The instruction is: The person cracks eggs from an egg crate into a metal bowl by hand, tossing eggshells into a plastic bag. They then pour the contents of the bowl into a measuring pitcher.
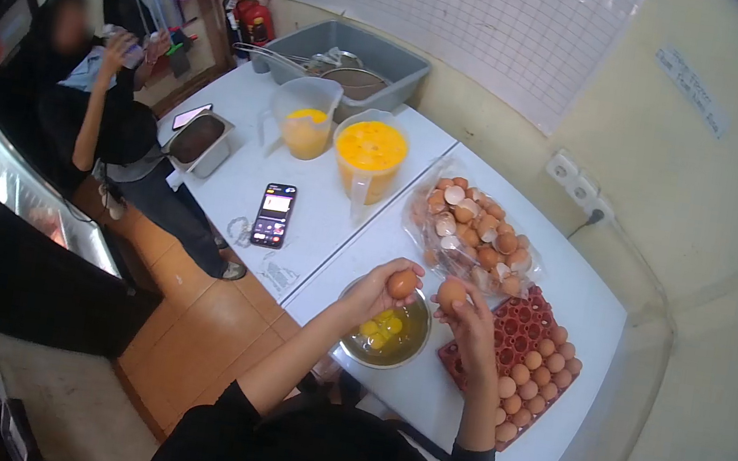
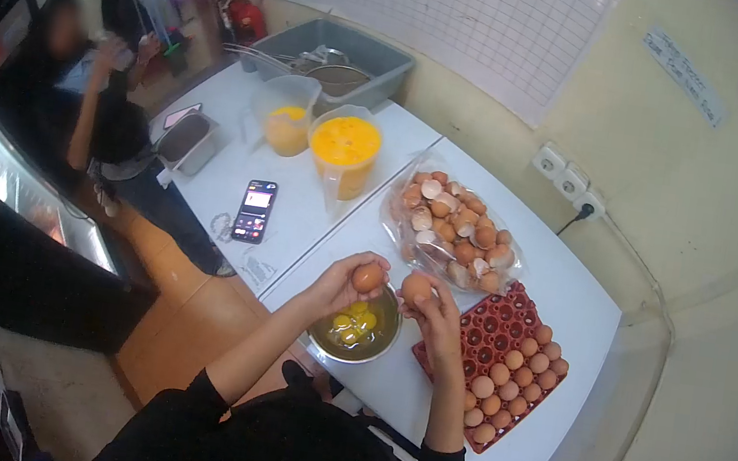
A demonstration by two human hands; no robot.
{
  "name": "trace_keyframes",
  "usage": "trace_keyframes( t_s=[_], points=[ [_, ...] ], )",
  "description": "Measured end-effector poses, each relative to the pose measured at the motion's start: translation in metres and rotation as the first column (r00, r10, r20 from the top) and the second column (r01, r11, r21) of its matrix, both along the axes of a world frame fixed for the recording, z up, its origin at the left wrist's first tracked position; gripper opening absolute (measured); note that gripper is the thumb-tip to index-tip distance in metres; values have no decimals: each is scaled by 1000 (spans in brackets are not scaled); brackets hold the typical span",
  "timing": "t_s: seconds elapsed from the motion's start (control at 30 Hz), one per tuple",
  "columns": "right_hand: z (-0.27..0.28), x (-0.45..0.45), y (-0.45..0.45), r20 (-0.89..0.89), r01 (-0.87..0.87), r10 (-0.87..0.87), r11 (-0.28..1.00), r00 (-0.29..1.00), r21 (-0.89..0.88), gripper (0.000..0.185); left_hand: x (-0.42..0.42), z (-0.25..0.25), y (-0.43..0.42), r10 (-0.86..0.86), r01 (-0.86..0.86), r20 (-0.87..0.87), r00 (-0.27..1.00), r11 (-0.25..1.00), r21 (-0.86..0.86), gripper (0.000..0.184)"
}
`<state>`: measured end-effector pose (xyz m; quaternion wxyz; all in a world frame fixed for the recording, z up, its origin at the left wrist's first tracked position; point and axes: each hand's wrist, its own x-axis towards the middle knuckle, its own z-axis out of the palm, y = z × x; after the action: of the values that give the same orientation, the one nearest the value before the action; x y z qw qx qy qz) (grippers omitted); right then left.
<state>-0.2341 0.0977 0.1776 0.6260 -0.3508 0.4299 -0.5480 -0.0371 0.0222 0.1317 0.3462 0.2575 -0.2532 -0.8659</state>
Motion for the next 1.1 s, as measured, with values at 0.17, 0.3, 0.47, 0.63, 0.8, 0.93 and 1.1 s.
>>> trace_keyframes(
  t_s=[0.17, 0.3, 0.47, 0.63, 0.8, 0.93, 1.1],
  points=[
    [-2, 40, 6, -287, -53, 12, 989, 958, -135, 39, 15, -9, 27, 61, -57, -44, 997, 995, 87, 32],
    [44, 61, 21, -562, 75, -494, 791, 664, -607, 49, 23, -17, 38, 128, -109, -75, 989, 970, 216, 29],
    [8, 77, 34, -582, -218, -593, 572, 557, -791, 58, 6, -9, 48, 229, -217, -2, 974, 925, 311, 26],
    [3, 86, 43, -650, -97, -546, 722, 528, -685, 53, 13, -17, 57, 259, -282, 111, 959, 874, 395, 25],
    [-13, 67, 35, -341, 160, -256, 945, 905, -284, 38, 23, -11, 59, 136, -110, -163, 977, 981, 162, 29],
    [-32, 57, 30, -151, 126, -112, 988, 982, 87, 29, 24, 10, 66, 199, -200, 37, 979, 980, 5, 27],
    [-27, 52, 25, -210, 0, 22, 995, 977, 103, 29, 24, 15, 71, 210, -101, 285, 935, 930, -354, 34]
  ],
)
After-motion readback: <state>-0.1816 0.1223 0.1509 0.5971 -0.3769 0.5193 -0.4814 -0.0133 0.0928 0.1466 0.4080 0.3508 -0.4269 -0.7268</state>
